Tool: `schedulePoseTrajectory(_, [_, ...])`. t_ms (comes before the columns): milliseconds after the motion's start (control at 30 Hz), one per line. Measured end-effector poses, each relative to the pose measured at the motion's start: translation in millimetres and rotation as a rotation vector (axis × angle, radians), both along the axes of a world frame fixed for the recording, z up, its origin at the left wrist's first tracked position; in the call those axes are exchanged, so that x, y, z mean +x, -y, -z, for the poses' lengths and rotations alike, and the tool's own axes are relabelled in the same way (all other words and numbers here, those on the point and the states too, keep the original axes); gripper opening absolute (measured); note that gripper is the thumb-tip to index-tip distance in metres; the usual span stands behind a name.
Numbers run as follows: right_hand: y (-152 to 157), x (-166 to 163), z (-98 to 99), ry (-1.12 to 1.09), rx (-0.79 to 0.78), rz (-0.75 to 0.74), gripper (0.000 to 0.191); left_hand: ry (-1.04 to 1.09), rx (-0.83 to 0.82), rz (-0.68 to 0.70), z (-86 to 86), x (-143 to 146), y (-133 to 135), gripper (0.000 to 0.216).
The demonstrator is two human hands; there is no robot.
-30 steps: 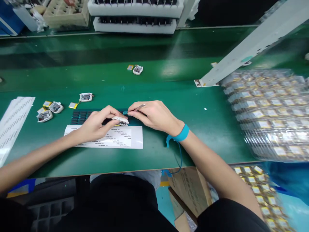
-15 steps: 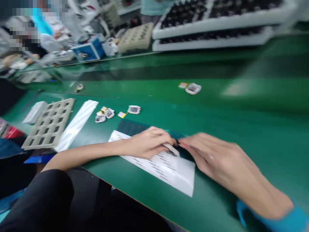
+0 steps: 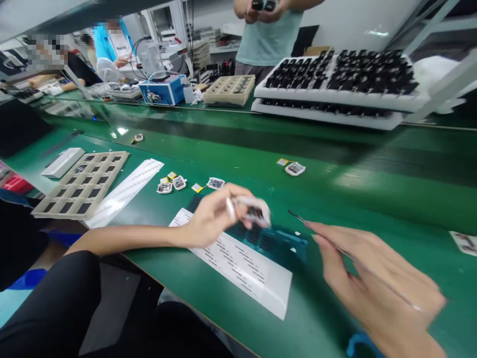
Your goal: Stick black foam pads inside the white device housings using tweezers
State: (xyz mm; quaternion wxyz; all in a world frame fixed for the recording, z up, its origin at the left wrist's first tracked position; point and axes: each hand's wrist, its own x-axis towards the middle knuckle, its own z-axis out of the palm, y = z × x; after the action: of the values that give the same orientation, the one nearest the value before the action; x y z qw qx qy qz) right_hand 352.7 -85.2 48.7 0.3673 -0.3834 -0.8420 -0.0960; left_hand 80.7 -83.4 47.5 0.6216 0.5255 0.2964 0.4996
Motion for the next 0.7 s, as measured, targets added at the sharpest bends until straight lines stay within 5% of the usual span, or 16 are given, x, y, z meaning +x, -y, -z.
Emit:
schedulePoseTrajectory(100, [5.2,-14.7,-5.8,0.014,0.119,-0.15,0.03,0.089,-0.413,-0.107,6.1,1.0,-14.9,0.009])
schedulePoseTrajectory(233, [8.8,-19.0,-2.0,-0.032,0.023,-0.201,0.035,0.118,-0.674,0.024,7.6,4.2,-22.6,0.018])
schedulePoseTrajectory(533, [31.5,-24.7,-13.3,-0.088,-0.112,-0.146,0.059,0.083,-0.601,0.248,1.0,4.6,-4.2,0.024])
schedulePoseTrajectory(700, [38.3,-26.3,-20.3,0.024,-0.074,-0.171,0.041,-0.039,-0.501,0.142,5.7,2.9,-4.0,0.02])
